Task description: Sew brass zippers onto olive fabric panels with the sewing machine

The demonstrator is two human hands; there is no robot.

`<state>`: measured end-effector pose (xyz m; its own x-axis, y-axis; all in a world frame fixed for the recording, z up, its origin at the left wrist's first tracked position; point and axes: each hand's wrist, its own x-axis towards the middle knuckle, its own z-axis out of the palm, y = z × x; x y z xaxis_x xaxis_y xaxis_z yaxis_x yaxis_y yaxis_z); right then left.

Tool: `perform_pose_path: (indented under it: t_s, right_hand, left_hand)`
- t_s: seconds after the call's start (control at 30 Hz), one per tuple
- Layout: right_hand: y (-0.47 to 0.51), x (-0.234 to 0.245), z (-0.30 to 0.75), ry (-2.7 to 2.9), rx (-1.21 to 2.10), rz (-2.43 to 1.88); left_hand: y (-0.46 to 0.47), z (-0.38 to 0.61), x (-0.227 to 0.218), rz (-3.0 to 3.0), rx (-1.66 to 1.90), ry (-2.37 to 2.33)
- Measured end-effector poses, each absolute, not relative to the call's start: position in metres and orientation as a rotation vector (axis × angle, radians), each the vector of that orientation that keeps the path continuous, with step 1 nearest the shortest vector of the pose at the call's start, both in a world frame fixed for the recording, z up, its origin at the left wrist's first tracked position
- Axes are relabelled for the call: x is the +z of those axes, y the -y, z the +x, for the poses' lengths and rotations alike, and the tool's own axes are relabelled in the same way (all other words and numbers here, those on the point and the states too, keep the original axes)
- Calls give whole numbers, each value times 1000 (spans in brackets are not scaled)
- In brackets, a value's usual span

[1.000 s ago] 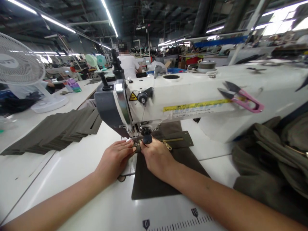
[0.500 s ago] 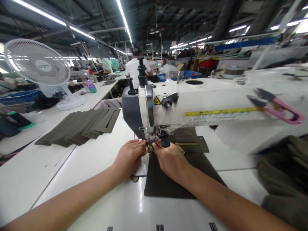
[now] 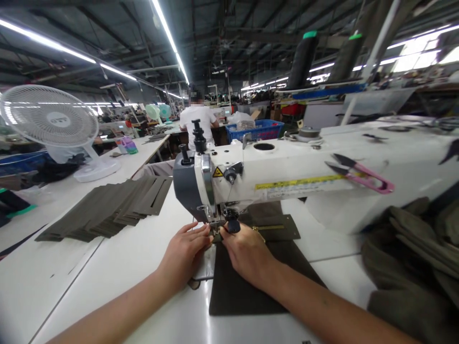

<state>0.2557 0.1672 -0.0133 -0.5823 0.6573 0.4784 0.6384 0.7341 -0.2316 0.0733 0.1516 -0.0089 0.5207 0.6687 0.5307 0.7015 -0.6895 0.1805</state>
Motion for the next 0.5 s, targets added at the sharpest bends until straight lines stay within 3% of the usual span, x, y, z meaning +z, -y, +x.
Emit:
perform_pose_path:
  t_s: [0.3,0.5]
  right_hand:
    - [-167,-17,255,2410,48,-1041]
    - [-155,-19,260,2352,-134,-1440]
  left_hand:
    - [-151,73,-11,-2673,-932,1268]
    - [-141,74,-2,-2548,-719,1506]
